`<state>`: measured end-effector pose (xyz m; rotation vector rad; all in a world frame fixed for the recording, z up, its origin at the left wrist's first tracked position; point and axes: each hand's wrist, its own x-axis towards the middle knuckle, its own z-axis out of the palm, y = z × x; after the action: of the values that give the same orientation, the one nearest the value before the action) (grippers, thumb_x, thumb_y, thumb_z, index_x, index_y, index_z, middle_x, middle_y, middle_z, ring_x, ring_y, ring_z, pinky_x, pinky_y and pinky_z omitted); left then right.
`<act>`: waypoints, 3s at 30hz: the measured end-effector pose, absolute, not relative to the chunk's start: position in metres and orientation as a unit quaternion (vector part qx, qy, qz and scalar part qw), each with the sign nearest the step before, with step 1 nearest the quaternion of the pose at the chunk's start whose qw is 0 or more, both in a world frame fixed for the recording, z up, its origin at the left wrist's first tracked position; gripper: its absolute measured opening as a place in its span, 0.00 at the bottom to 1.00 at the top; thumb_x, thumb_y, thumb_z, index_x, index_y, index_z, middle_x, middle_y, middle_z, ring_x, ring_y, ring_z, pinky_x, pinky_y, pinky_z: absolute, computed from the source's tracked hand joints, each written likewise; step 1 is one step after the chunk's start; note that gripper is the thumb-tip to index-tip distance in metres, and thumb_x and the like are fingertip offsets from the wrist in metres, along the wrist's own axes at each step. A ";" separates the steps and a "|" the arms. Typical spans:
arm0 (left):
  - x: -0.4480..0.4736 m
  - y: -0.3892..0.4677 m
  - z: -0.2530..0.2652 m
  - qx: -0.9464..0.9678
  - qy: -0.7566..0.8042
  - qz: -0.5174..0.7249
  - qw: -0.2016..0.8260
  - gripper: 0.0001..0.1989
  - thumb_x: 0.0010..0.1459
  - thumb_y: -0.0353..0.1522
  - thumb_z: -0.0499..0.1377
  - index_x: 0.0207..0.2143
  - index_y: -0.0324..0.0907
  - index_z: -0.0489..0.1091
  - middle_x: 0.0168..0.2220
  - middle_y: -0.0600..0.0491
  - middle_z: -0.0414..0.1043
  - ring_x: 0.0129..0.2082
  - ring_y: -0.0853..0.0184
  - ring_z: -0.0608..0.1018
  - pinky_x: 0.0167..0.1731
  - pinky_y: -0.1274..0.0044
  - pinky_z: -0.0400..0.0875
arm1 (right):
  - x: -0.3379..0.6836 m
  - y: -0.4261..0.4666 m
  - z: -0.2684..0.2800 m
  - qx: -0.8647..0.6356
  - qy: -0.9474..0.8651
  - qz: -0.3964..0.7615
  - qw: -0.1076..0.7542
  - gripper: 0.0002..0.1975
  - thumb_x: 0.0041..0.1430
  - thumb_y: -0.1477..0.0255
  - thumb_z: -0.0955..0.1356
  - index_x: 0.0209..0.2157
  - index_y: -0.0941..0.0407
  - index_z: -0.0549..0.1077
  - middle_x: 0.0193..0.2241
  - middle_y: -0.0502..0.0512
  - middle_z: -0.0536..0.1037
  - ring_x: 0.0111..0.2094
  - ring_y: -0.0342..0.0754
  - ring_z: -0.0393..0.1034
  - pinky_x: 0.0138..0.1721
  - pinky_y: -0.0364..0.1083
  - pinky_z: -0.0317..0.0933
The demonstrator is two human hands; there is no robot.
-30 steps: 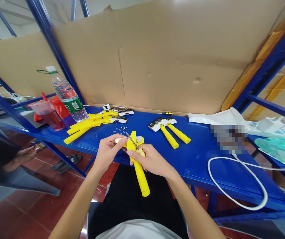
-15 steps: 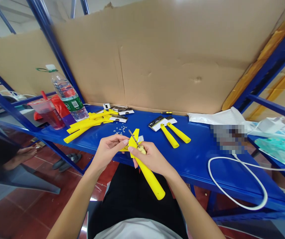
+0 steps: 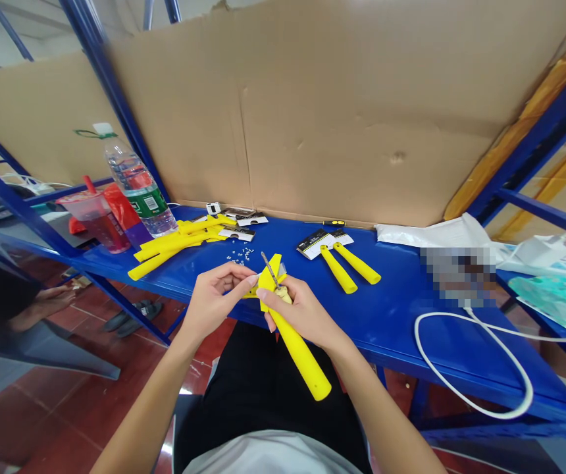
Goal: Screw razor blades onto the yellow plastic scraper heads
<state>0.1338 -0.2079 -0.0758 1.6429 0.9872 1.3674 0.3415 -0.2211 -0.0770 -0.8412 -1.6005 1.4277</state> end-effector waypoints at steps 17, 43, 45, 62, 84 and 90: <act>0.111 -0.202 -0.070 0.670 0.196 0.444 0.562 0.20 0.66 0.33 0.72 0.60 0.49 0.83 0.69 0.42 0.75 0.67 0.47 0.79 0.64 0.60 0.78 | 0.340 -0.226 -0.078 -0.331 -0.612 0.646 0.313 0.24 0.67 0.48 0.76 0.44 0.55 0.75 0.19 0.45 0.76 0.17 0.42 0.67 0.21 0.41 0.61; 0.145 -0.199 -0.092 0.550 0.281 0.644 0.452 0.28 0.57 0.34 0.80 0.60 0.47 0.83 0.70 0.45 0.66 0.54 0.60 0.83 0.56 0.69 0.84 | 0.328 -0.221 -0.085 -0.371 -0.552 0.611 0.430 0.27 0.61 0.44 0.78 0.36 0.55 0.77 0.17 0.51 0.79 0.13 0.43 0.64 0.16 0.42 0.57; 0.147 -0.201 -0.093 0.560 0.278 0.642 0.443 0.29 0.58 0.35 0.79 0.62 0.47 0.82 0.72 0.44 0.64 0.56 0.57 0.83 0.57 0.69 0.85 | 0.327 -0.220 -0.085 -0.377 -0.547 0.602 0.443 0.28 0.61 0.43 0.77 0.36 0.56 0.78 0.17 0.52 0.79 0.13 0.44 0.65 0.16 0.42 0.56; 0.137 -0.207 -0.083 0.621 0.226 0.613 0.434 0.35 0.62 0.35 0.77 0.69 0.56 0.76 0.81 0.47 0.52 0.70 0.39 0.76 0.54 0.66 0.89 | 0.330 -0.218 -0.087 -0.355 -0.553 0.616 0.434 0.24 0.60 0.49 0.78 0.31 0.58 0.82 0.26 0.58 0.86 0.16 0.43 0.68 0.15 0.42 0.64; 0.131 -0.207 -0.083 0.670 0.198 0.582 0.417 0.40 0.66 0.32 0.74 0.75 0.62 0.67 0.86 0.50 0.36 0.74 0.38 0.72 0.57 0.64 0.88 | 0.330 -0.219 -0.086 -0.371 -0.548 0.605 0.444 0.24 0.60 0.50 0.79 0.36 0.59 0.84 0.26 0.58 0.86 0.13 0.43 0.70 0.14 0.41 0.63; 0.129 -0.207 -0.083 0.689 0.188 0.563 0.415 0.42 0.67 0.31 0.73 0.77 0.66 0.64 0.86 0.52 0.35 0.74 0.38 0.71 0.58 0.63 0.88 | 0.330 -0.219 -0.088 -0.367 -0.557 0.599 0.443 0.25 0.62 0.48 0.78 0.36 0.59 0.84 0.26 0.58 0.86 0.14 0.44 0.70 0.15 0.40 0.64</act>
<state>0.1285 -0.2069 -0.0828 1.7318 0.4736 1.4158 0.3299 -0.2189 -0.0883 -0.9097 -1.3823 1.4861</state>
